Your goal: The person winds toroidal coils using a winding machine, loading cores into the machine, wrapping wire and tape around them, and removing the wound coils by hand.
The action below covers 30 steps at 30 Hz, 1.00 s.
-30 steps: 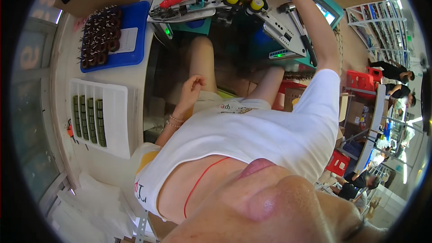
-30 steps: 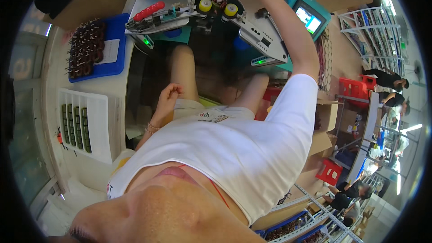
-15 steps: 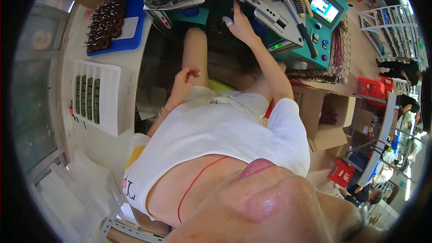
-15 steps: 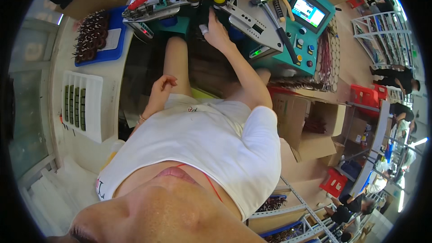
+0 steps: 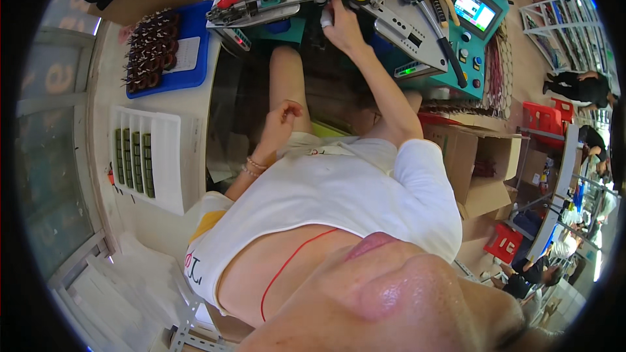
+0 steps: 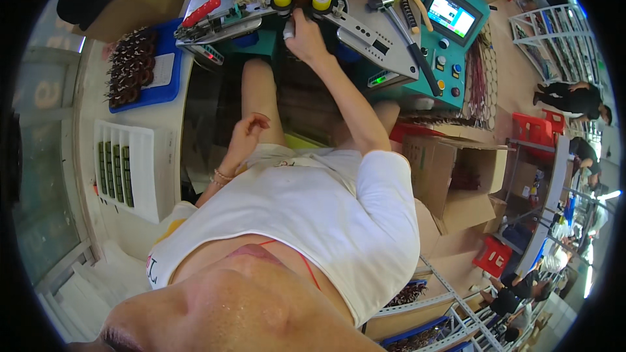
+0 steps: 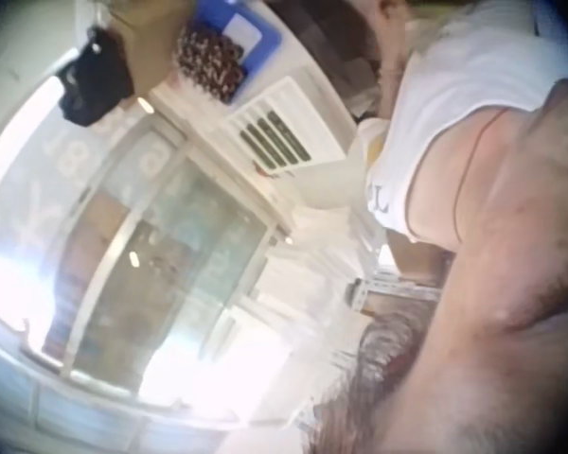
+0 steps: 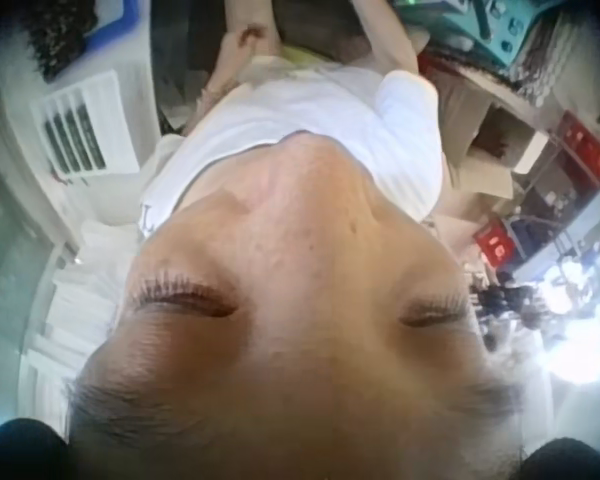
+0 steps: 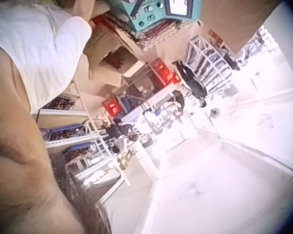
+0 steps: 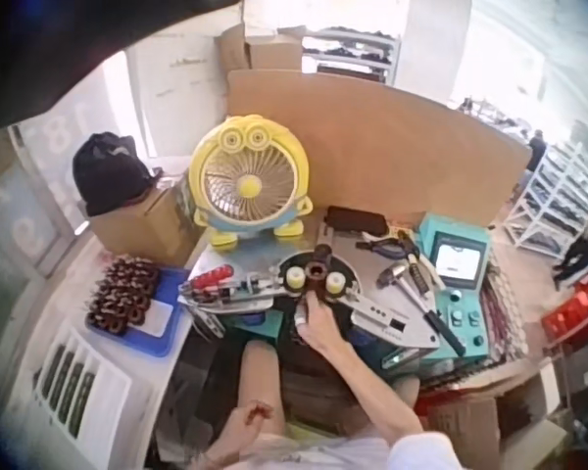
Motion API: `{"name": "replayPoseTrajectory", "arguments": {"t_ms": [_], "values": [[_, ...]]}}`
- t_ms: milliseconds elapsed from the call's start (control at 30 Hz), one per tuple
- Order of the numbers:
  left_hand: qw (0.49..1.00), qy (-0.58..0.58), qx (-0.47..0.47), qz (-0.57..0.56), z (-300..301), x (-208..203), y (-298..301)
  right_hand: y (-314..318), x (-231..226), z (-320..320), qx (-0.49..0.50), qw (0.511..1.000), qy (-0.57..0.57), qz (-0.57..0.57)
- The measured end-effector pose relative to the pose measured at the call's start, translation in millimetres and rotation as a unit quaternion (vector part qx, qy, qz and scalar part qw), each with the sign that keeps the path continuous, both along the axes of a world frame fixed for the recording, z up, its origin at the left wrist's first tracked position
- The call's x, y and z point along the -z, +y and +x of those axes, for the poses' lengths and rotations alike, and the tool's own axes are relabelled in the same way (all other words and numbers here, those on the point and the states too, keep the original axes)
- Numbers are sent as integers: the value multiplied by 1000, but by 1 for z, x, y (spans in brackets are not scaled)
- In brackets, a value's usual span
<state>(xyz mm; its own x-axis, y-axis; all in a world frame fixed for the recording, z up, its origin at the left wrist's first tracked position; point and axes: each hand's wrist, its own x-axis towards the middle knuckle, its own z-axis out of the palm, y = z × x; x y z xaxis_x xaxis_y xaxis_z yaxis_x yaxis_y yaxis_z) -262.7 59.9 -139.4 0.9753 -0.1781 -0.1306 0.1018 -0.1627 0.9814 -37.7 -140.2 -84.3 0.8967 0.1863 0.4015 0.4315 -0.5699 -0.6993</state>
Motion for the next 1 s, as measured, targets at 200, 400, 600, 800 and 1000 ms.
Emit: {"name": "replayPoseTrajectory", "arguments": {"t_ms": [200,400,600,800,1000], "values": [[1000,5,-9,2,40,-10,-10,-1,-4,-2,53,993,58,-82],[1000,-15,15,-2,16,-11,-29,-92,-130,-36,-410,864,156,-246],[993,72,28,83,-3,6,-41,-370,-158,-7,-121,873,332,335],[990,73,59,104,20,11,-81,-613,4,19,465,852,-4,-239],[987,61,118,89,42,12,-132,-695,56,65,477,791,182,-338]]}}
